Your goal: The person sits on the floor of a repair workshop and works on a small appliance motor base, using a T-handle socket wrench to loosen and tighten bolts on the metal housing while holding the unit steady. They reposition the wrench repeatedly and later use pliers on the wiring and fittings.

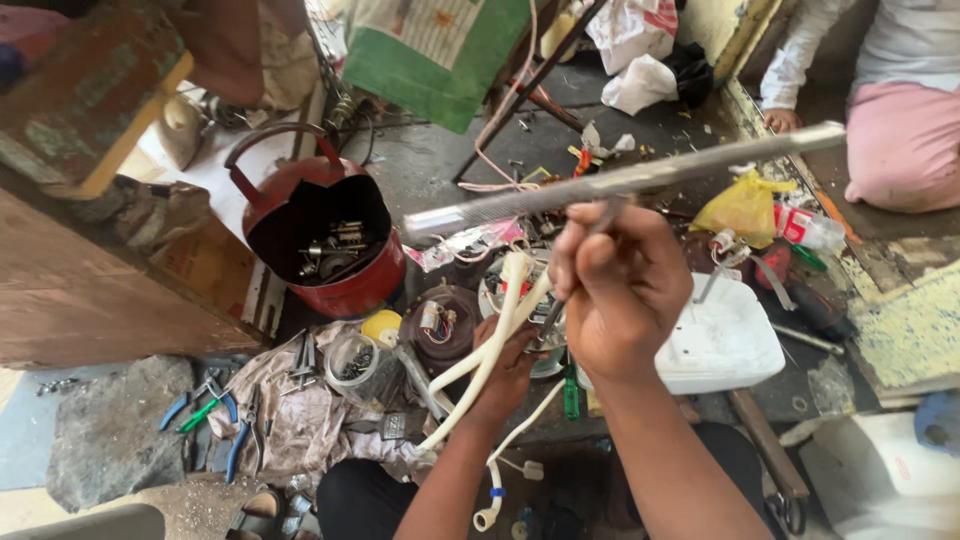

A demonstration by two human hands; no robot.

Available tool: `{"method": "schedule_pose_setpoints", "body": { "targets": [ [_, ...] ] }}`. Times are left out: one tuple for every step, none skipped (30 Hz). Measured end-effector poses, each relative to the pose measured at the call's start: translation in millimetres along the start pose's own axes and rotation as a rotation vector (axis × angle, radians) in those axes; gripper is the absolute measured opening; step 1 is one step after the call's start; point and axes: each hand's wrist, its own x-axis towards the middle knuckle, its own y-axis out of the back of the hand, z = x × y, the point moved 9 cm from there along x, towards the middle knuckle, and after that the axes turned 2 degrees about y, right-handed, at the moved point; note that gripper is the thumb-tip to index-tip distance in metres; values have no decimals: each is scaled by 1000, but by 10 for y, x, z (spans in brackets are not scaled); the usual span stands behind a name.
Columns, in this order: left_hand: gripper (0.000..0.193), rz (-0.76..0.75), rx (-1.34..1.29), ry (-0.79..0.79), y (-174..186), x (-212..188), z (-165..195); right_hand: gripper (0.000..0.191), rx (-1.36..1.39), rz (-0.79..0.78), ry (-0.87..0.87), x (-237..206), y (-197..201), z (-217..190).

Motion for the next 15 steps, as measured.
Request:
{"method": "schedule_pose_setpoints", "body": {
  "targets": [
    [40, 8, -3, 6, 11, 4, -3, 26, 12, -10, -61, 35, 9, 83],
    [40, 9, -10, 15, 10, -1, -5, 25, 23, -20, -122, 75, 22, 161],
    [39, 6, -19, 23, 6, -4, -5, 25, 21, 14, -201, 159, 83, 272],
    [40, 0, -8, 10, -4, -10, 10, 24, 16, 48, -282, 212, 145, 361],
    [40, -3, 4, 0, -7, -9, 19, 23, 2, 51, -284, 262, 182, 351],
    [40, 1, 16, -2, -11, -27, 31, 22, -10, 47, -293, 295, 214, 343],
    [40, 26, 28, -17, -5, -57, 65, 21, -20, 39, -306, 311, 232, 336],
    [39, 48, 45, -35, 2, -75, 96, 19, 6, 40, -310, 320, 250, 320],
    [38, 65, 67, -58, 17, -95, 125, 18, 37, 47, -309, 325, 269, 303],
    [39, 86, 82, -49, 25, -122, 140, 17, 69, 59, -306, 325, 291, 285],
    [39, 102, 97, -45, 19, -139, 157, 17, 142, 51, -326, 323, 285, 302],
    [40, 117, 111, -46, 22, -145, 174, 18, 215, 44, -339, 328, 277, 311],
    [40, 133, 113, -51, 21, -134, 181, 19, 281, 35, -350, 344, 269, 334],
    [40, 148, 112, -51, 22, -137, 200, 20, 280, 3, -341, 363, 251, 334],
    [40, 164, 109, -48, 24, -143, 211, 22, 275, -31, -335, 380, 234, 340]
  ]
}}
